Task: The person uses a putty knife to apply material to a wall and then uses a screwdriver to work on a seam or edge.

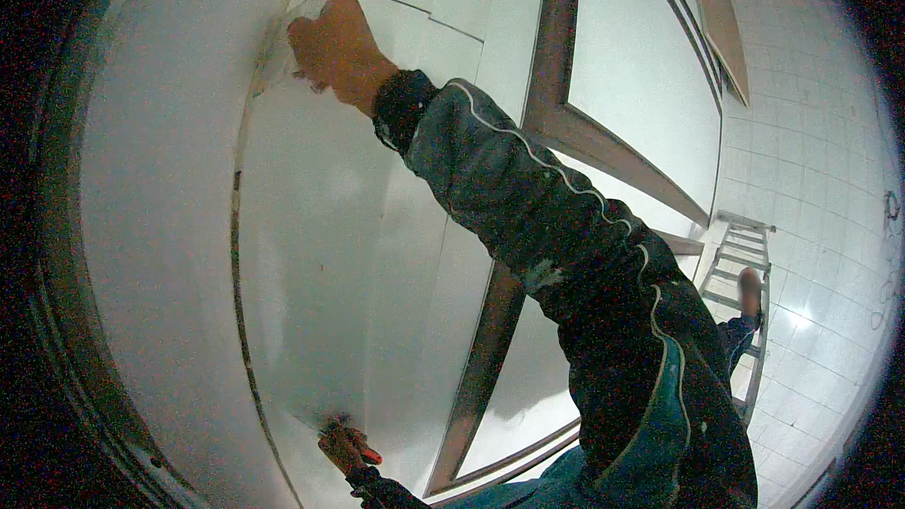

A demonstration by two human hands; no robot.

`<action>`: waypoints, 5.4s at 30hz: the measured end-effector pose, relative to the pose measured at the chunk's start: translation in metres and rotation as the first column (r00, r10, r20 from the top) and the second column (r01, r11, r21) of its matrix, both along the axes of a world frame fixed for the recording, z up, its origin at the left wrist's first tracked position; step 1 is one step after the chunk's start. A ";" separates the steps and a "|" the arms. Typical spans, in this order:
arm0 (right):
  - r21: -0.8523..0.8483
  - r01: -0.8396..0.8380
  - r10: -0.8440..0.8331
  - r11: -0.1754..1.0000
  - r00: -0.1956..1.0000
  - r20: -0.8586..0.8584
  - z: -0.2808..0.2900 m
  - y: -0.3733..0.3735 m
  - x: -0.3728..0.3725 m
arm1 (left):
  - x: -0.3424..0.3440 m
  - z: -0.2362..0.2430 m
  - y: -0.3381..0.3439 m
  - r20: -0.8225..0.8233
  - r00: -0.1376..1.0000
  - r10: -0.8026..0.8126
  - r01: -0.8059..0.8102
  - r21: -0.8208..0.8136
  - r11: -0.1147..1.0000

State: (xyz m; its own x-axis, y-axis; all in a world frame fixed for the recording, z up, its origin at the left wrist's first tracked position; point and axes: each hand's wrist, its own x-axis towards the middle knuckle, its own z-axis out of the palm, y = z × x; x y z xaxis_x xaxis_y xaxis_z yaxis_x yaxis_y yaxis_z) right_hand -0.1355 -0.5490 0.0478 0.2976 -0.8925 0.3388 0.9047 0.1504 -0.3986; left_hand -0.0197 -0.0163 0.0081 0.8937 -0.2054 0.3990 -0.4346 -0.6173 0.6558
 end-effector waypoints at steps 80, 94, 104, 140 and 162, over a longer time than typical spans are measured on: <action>-0.848 0.345 -0.906 0.403 0.285 -0.314 -0.003 -0.095 0.046 | 0.006 -0.002 -0.011 0.023 1.000 -0.021 0.022 -0.059 0.998; -0.836 0.536 -0.992 0.121 0.033 -0.123 0.006 -0.114 0.047 | 0.023 -0.003 0.010 -0.050 0.998 -0.034 0.030 -0.075 0.997; -0.761 0.642 -0.978 0.095 0.204 0.049 -0.041 -0.095 0.069 | 0.019 -0.002 0.004 0.043 0.999 -0.022 0.022 -0.001 1.000; -0.803 0.535 -0.962 0.263 0.212 -0.174 -0.019 -0.087 0.028 | 0.015 -0.003 -0.002 0.100 0.993 -0.061 0.066 -0.054 0.996; -0.784 0.610 -0.993 0.114 0.097 -0.069 -0.026 -0.103 0.072 | 0.015 -0.001 0.005 0.081 0.992 -0.099 0.106 -0.083 0.991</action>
State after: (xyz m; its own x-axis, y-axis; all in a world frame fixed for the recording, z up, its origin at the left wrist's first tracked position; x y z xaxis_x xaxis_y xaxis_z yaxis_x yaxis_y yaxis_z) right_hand -0.0640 -0.6523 0.0221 -0.2486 -0.3857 0.8885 -0.1339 -0.8948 -0.4259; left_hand -0.0049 -0.0117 0.0069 0.8357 -0.2560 0.4859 -0.5438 -0.5090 0.6672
